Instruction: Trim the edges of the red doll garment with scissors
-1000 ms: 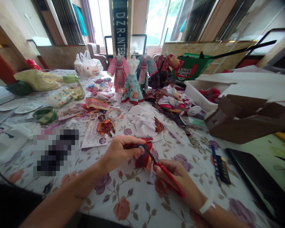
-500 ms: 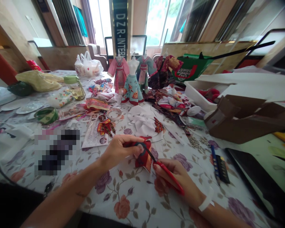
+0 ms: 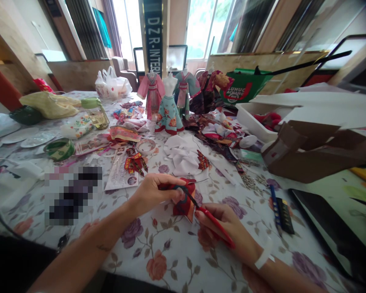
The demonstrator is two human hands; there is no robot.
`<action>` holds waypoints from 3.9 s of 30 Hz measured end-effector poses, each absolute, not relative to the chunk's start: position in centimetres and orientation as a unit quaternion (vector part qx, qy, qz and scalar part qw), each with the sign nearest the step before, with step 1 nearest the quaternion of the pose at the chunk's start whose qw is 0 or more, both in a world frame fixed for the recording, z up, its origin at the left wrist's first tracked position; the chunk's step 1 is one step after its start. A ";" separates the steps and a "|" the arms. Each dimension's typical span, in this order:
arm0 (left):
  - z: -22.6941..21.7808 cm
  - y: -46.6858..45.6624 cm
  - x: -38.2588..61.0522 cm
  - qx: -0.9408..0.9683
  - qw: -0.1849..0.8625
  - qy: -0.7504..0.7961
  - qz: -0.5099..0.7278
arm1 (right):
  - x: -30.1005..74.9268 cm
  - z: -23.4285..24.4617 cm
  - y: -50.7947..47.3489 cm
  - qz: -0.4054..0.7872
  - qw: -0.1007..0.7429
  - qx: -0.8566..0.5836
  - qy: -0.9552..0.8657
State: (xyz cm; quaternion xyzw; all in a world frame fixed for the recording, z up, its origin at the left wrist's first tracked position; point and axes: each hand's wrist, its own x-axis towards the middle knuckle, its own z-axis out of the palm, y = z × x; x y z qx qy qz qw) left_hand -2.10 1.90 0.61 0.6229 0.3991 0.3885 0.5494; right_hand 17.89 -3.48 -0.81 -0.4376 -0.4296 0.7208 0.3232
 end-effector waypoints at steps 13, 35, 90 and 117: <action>0.7 1.9 -2.2 0.621 0.556 0.403 0.378 | 18.0 -0.9 -3.5 0.714 0.321 -0.443 -0.436; 0.2 2.4 -2.2 0.542 0.523 0.445 0.484 | 18.2 -1.4 -3.3 0.719 0.359 -0.425 -0.416; 1.3 1.7 -2.0 0.636 0.502 0.424 0.404 | 18.2 -1.2 -3.1 0.737 0.329 -0.417 -0.417; 1.4 1.7 -2.0 0.593 0.549 0.432 0.400 | 18.4 -1.3 -3.2 0.725 0.323 -0.422 -0.438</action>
